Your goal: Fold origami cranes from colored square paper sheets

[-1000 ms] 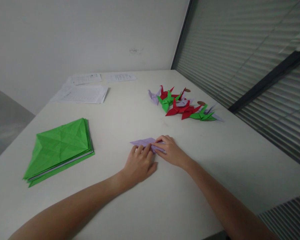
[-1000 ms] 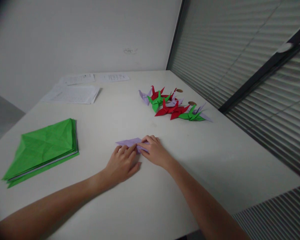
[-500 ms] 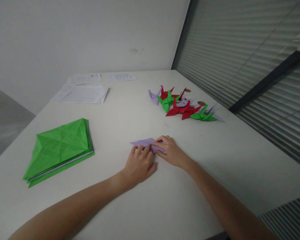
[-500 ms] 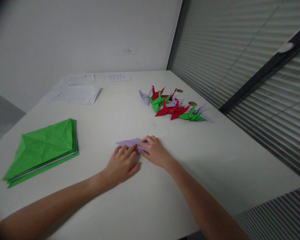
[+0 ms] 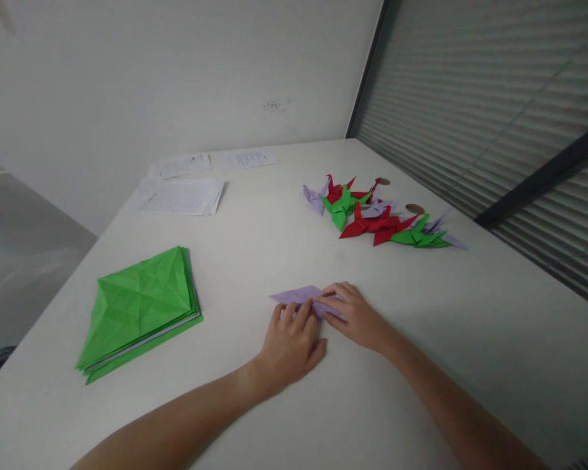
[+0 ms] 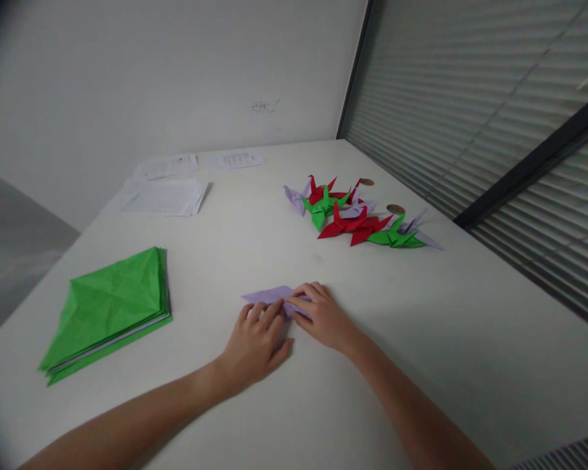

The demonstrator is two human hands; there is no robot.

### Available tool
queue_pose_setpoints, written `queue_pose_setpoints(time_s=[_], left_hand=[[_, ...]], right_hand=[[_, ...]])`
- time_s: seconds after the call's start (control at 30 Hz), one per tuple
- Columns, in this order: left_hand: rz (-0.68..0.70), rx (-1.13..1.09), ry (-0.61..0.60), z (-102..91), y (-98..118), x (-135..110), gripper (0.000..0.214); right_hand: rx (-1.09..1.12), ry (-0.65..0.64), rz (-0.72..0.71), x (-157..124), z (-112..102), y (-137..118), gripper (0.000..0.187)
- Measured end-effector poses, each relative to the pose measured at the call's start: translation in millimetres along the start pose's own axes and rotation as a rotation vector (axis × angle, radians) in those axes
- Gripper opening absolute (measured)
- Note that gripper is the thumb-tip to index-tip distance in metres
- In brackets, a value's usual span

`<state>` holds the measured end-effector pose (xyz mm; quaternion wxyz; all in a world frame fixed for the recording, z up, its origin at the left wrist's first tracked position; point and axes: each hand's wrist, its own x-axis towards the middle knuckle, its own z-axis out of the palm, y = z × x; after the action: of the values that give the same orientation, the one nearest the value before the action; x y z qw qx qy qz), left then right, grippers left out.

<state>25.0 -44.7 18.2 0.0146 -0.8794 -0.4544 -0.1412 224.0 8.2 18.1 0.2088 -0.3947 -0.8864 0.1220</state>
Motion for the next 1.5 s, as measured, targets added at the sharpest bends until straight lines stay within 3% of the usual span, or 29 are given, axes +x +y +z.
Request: queue_pose_setpoints(time_s=[0.6, 1.2, 1.5], left_hand=[[-0.016, -0.033, -0.020, 3.3, 0.3, 3.2, 0.040], [-0.073, -0.061, 0.075, 7.2, -6.1, 8.9, 0.025], [-0.063, 0.014, 0.057, 9.5, -2.5, 13.5, 0.020]], right_hand=[[0.044, -0.003, 0.022, -2.1, 1.5, 2.9, 0.026], [0.005, 0.015, -0.024, 1.9, 5.9, 10.4, 0.026], [-0.008, 0.023, -0.058, 1.4, 7.2, 17.3, 0.026]])
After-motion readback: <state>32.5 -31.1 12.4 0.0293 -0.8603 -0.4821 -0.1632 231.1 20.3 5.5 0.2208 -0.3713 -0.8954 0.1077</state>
